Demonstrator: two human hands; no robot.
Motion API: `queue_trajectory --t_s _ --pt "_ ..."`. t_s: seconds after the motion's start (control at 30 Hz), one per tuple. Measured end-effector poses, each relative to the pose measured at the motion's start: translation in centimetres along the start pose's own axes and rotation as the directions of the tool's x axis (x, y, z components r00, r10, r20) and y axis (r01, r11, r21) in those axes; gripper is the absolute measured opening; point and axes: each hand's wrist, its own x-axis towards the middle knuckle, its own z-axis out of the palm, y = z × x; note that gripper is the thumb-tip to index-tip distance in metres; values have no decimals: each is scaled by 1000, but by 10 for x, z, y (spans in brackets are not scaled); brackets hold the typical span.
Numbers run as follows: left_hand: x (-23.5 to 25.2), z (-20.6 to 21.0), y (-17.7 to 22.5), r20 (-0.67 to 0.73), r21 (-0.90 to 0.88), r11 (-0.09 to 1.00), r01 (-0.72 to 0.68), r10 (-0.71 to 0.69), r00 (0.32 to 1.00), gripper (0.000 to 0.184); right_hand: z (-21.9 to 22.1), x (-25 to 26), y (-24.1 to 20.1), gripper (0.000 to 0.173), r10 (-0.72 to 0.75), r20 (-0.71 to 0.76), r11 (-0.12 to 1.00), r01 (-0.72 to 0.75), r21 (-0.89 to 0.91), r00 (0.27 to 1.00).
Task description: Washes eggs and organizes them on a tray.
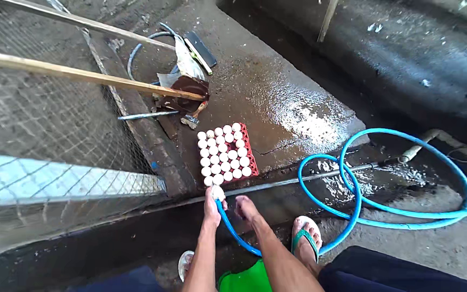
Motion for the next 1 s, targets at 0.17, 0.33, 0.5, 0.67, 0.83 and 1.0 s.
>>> queue_trajectory --t_s 0.17,0.33,0.5,0.67,0.83,1.0 --pt "-51 16 19 167 231 969 -85 46 985 52 34 -49 -46 44 -513 -14 840 499 -215 858" --pt "-96 30 52 170 332 943 -27 -32 985 48 39 -73 -53 45 -421 -119 880 373 -293 899" --pt "-96 18 26 302 185 979 -81 22 953 53 36 -91 -55 44 -558 -97 732 434 -525 824" --pt "-95 17 44 338 26 993 -112 97 936 50 50 -113 -52 46 -635 -99 702 520 -487 766" --pt "-95 17 35 295 95 965 -244 207 933 49 53 -107 -54 48 -646 -101 648 474 -596 757" --pt "-97 11 38 289 72 973 -217 188 939 48 51 -106 -57 49 -707 -53 574 528 -626 706"
